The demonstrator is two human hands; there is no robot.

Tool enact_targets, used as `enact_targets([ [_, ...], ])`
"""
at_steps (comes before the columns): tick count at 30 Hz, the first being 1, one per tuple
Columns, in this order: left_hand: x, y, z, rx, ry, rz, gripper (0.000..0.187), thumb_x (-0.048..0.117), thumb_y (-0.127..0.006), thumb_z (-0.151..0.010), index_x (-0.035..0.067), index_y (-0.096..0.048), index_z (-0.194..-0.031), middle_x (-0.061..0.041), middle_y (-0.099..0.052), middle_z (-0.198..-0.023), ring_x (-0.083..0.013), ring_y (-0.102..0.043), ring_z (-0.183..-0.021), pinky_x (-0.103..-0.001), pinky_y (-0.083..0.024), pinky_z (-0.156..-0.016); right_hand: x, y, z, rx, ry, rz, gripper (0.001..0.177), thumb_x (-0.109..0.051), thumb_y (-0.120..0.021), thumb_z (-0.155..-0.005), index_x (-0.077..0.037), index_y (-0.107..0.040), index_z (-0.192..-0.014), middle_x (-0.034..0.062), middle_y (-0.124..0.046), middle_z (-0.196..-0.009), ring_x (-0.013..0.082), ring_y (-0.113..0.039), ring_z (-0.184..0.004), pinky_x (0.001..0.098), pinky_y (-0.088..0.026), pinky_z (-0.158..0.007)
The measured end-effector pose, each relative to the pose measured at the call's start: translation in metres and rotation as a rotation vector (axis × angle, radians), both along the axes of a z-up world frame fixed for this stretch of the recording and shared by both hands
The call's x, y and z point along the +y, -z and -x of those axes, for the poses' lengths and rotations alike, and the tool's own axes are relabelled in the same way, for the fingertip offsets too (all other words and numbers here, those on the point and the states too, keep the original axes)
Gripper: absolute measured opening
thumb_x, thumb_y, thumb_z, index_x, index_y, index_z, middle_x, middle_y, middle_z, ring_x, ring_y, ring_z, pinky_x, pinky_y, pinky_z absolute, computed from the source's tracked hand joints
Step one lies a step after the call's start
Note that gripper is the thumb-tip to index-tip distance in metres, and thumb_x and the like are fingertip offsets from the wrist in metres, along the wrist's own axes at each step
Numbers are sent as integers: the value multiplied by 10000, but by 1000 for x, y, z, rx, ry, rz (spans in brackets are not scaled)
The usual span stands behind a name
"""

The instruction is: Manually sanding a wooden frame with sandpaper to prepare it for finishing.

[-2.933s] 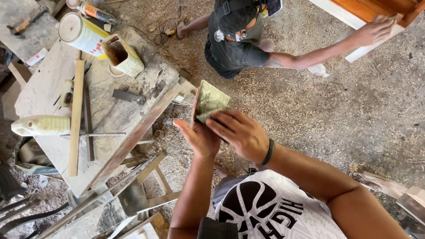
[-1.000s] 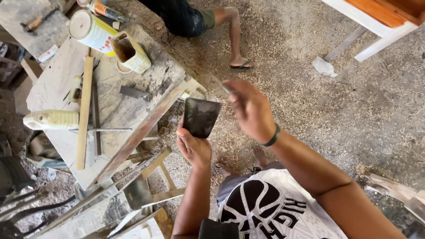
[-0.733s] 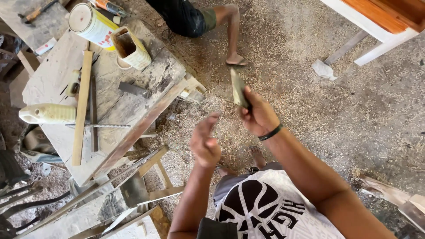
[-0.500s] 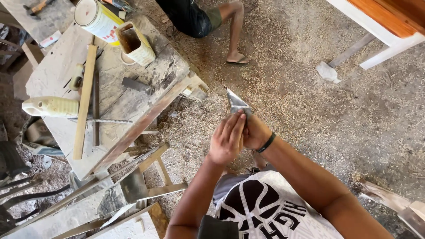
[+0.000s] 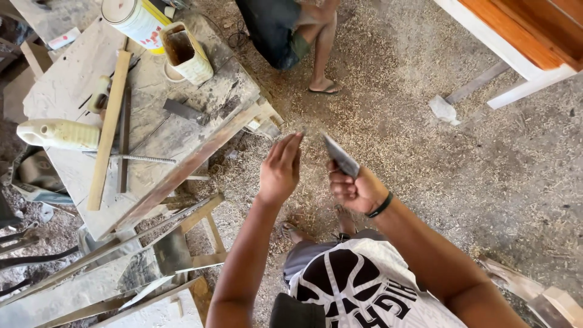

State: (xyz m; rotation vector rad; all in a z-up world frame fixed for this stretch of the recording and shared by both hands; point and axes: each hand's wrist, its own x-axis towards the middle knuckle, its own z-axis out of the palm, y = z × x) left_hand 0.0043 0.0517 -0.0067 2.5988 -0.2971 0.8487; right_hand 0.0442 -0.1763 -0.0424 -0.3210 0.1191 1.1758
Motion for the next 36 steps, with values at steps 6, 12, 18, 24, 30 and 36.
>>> enact_targets([
  [6, 6, 2, 14, -22, 0, 19, 286, 71, -520, -1099, -43, -596, -1351, -219, -718, -1217, -311, -751, -1050, -333, -622, -823, -9, -69, -26, -270, 512, 601, 313, -213, -555, -960, -80, -572, -1243, -7, -706, -903, 84, -703, -718, 237, -535, -513],
  [12, -47, -14, 34, 50, 134, -242, 421, -42, -502, -1030, -11, -528, -1449, -221, -652, -1357, -339, -689, -1169, -442, -624, -950, -14, -39, -25, -892, 805, 913, 476, -315, -566, -1042, -10, -464, -1394, 45, -674, -965, 139, -684, -703, 276, -553, -517],
  [18, -67, -61, 32, 103, 135, -158, 552, 42, -578, -985, -23, -456, -1519, -224, -559, -1466, -363, -630, -1212, -469, -555, -990, -2, -56, 5, -1314, 885, 1165, 385, -235, -547, -1089, 15, -578, -1380, 74, -672, -820, 178, -619, -690, 334, -467, -612],
  [24, -58, -79, 13, 99, 75, -215, 621, -22, -586, -870, 17, -508, -1485, -210, -603, -1444, -343, -648, -1163, -450, -576, -974, -4, -50, 18, -1574, 871, 1036, 327, -260, -553, -1116, 31, -575, -1263, 87, -676, -798, 176, -668, -664, 326, -514, -592],
  [30, -19, -32, -16, 186, -127, 429, 191, 79, -620, -1038, 32, -698, -1206, -104, -747, -882, -161, -653, -573, -320, -556, -470, -17, -17, 8, -1560, 666, 1035, 341, -315, -548, -1072, -4, -649, -1170, 65, -689, -739, 133, -634, -556, 291, -495, -489],
  [36, -9, -30, -16, 572, -109, 2104, 356, 384, -568, -1055, 71, -592, -888, -39, -585, -602, -110, -514, -408, -243, -413, -316, -31, -18, -5, -1844, 1063, 1067, 244, -281, -590, -1143, -47, -621, -1206, 77, -715, -957, 126, -614, -709, 294, -491, -586],
])
